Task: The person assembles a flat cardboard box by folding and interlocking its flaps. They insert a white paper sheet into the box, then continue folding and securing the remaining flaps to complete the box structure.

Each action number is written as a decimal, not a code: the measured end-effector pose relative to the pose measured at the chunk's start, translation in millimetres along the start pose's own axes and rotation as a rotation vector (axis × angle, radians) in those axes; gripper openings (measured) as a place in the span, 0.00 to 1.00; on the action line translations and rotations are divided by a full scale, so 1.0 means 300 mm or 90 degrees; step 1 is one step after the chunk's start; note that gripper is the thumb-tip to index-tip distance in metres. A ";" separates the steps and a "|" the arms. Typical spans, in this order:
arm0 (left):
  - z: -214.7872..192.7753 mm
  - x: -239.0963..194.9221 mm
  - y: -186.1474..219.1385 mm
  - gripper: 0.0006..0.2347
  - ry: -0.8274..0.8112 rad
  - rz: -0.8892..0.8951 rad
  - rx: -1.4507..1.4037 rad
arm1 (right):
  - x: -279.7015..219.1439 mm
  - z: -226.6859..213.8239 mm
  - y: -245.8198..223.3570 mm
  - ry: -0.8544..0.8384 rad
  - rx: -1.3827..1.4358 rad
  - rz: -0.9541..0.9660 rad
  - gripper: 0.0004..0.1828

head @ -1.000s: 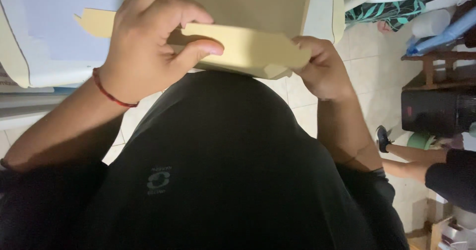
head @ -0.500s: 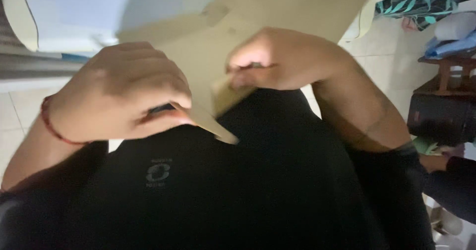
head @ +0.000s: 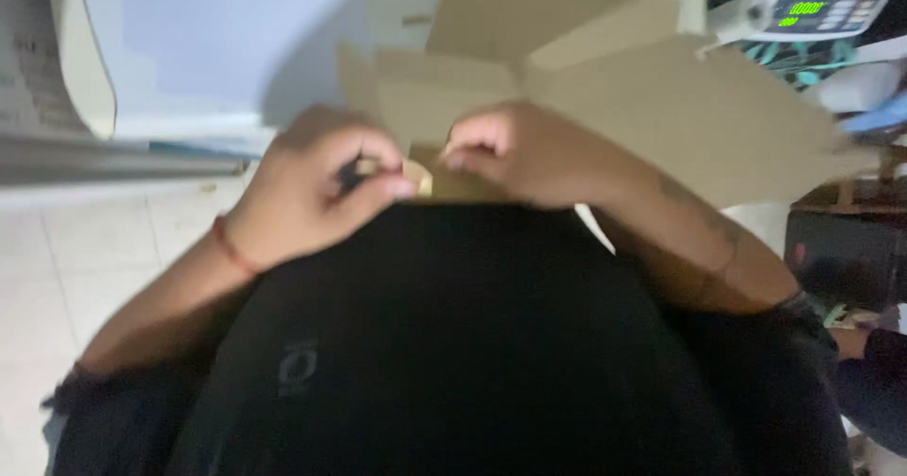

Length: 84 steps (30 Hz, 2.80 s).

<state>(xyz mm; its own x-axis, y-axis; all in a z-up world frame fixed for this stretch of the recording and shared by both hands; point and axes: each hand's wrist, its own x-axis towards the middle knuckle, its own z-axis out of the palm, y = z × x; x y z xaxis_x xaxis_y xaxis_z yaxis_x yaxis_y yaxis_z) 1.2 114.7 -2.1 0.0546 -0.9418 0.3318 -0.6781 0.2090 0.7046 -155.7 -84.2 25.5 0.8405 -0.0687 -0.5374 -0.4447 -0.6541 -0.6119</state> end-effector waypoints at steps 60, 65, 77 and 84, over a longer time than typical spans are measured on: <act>0.228 0.199 -0.015 0.12 -0.052 0.168 0.079 | -0.214 0.064 0.187 0.158 0.090 0.178 0.07; 0.244 0.224 -0.018 0.06 -0.075 0.179 0.081 | -0.225 0.080 0.190 0.188 0.062 0.125 0.06; 0.216 0.198 -0.028 0.04 -0.049 0.114 0.013 | -0.247 0.130 0.203 0.266 0.003 0.067 0.07; 0.116 0.134 -0.194 0.09 0.178 0.024 -0.002 | -0.327 0.135 0.306 0.635 -0.002 -0.036 0.10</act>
<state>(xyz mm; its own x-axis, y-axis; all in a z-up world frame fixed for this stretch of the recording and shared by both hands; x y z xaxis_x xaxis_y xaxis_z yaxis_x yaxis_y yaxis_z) 17.3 55.6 -51.6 0.2292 -0.8242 0.5178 -0.6807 0.2445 0.6905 -291.4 -107.0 -1.4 0.7359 -0.6381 0.2264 -0.3968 -0.6774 -0.6195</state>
